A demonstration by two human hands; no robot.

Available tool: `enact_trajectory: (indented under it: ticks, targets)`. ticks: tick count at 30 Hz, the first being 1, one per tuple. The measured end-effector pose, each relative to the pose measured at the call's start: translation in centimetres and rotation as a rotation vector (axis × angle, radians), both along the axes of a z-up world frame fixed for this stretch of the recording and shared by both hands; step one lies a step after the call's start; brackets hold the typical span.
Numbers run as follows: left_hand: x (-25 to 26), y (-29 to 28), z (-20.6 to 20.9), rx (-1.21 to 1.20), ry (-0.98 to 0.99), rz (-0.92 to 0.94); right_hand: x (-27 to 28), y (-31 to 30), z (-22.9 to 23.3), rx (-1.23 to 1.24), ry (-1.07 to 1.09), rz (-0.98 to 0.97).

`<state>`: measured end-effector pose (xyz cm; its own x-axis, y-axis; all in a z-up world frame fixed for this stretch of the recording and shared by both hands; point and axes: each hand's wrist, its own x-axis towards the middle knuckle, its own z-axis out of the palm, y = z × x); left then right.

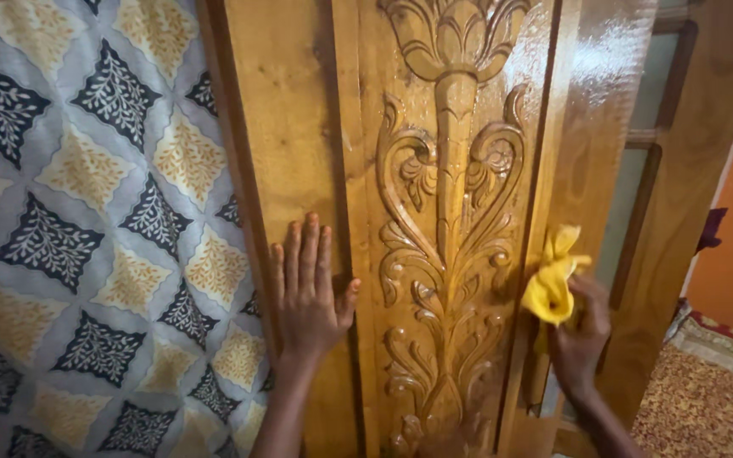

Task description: The person wipes a wooden door with a yellow cloth, moving from the upper carved panel down to the lower carved panel. The person uses the right hand to wipe while the left hand stabilizes the door surface.

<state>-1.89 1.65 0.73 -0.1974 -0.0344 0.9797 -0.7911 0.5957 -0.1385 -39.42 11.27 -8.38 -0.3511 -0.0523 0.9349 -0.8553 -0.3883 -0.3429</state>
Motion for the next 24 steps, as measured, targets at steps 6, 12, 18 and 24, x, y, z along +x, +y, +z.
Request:
enact_trajectory:
  ticks: [6, 12, 18, 24]
  targets:
    - [-0.3, -0.6, -0.4, -0.021, 0.040, -0.074, -2.6, -2.2, 11.4, -0.177, 0.255, -0.150]
    - [-0.7, -1.5, -0.6, -0.081, 0.066, -0.079, -4.0, -3.5, 27.8, -0.342, 0.422, -0.163]
    - [-0.3, -0.4, -0.4, -0.018, 0.033, -0.034, -2.9, -2.3, 29.5, -0.225, 0.515, -0.042]
    - [-0.2, 0.2, 0.0, -0.005, 0.019, -0.027, -3.6, -1.4, 20.1, -0.017, 0.463, -0.025]
